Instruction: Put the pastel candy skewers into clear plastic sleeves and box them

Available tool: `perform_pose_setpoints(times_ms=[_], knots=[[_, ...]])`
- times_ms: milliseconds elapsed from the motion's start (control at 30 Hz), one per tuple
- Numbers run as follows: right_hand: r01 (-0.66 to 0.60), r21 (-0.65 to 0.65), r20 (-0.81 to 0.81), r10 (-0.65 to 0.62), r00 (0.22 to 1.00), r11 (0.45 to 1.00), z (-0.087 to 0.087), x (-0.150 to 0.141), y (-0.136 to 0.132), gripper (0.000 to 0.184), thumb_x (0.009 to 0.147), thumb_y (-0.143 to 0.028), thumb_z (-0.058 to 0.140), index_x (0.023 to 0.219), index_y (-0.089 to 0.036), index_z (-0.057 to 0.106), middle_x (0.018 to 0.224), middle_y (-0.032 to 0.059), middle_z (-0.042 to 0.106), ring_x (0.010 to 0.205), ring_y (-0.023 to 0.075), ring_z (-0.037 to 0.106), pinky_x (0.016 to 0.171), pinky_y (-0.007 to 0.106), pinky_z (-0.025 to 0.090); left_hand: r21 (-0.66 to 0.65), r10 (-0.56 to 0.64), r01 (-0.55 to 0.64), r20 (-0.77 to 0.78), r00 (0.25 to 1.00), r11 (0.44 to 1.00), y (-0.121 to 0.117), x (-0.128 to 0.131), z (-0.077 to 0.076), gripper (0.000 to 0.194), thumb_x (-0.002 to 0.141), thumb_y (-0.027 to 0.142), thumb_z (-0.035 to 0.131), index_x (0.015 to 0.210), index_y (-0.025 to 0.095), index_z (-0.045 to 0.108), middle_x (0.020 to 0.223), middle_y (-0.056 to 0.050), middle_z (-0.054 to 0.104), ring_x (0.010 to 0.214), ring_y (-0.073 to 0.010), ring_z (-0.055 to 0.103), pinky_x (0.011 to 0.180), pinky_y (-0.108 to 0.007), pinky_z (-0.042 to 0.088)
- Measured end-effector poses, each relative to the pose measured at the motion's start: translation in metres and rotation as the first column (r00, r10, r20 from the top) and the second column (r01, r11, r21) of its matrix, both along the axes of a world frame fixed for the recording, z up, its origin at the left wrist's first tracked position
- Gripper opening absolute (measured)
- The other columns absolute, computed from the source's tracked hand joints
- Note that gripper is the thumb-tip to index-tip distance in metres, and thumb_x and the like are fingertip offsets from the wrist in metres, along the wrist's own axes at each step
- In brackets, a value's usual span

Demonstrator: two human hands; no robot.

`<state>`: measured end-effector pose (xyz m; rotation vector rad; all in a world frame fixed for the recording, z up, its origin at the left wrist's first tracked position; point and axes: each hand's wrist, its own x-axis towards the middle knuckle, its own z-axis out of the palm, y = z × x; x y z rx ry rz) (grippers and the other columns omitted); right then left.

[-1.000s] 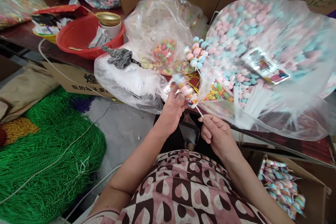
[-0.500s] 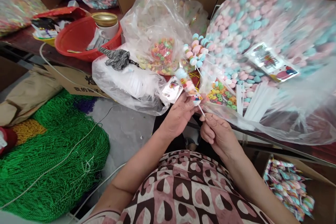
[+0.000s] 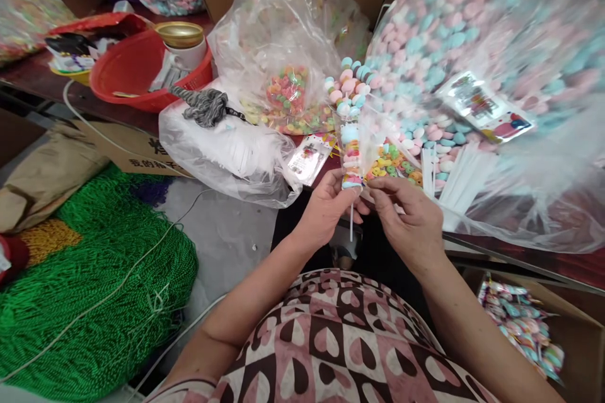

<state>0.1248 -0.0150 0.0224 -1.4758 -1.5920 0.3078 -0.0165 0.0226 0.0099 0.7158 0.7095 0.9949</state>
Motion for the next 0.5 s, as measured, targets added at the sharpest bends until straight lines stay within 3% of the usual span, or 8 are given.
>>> perform_pose_setpoints(times_ms=[167, 367, 500], knots=[[-0.035, 0.083, 0.225, 0.015, 0.974, 0.996, -0.0027, -0.0045, 0.0107, 0.018, 0.092, -0.025, 0.056, 0.094, -0.021, 0.073, 0.08, 0.004, 0.075, 0.073, 0.0188, 0.07, 0.069, 0.031, 0.053, -0.071, -0.093, 0.096, 0.044, 0.995, 0.993, -0.0059, -0.002, 0.0025, 0.04, 0.077, 0.036, 0.07, 0.105, 0.021, 0.045, 0.067, 0.006, 0.061, 0.049, -0.0117, 0.062, 0.038, -0.018, 0.044], [0.012, 0.032, 0.273, -0.021, 0.962, 0.999, -0.0035, -0.0038, 0.0098, 0.021, 0.092, -0.027, 0.055, 0.091, -0.022, 0.075, 0.081, 0.0053, 0.076, 0.078, 0.0214, 0.071, 0.073, 0.034, 0.052, -0.085, -0.134, 0.143, 0.098, 0.986, 0.986, -0.0061, -0.0036, 0.0062, 0.033, 0.081, 0.037, 0.065, 0.104, 0.021, 0.048, 0.069, 0.005, 0.062, 0.04, -0.0067, 0.054, 0.031, -0.014, 0.025], [0.038, 0.024, 0.229, -0.042, 0.972, 0.999, -0.0023, -0.0049, 0.0118, 0.021, 0.09, -0.027, 0.055, 0.087, -0.022, 0.074, 0.078, 0.0045, 0.076, 0.072, 0.0195, 0.07, 0.071, 0.033, 0.052, -0.091, -0.159, 0.175, 0.159, 0.974, 0.98, -0.0045, -0.0053, 0.0053, 0.03, 0.084, 0.045, 0.058, 0.094, 0.018, 0.051, 0.067, 0.003, 0.063, 0.038, -0.0053, 0.05, 0.032, -0.015, 0.022]])
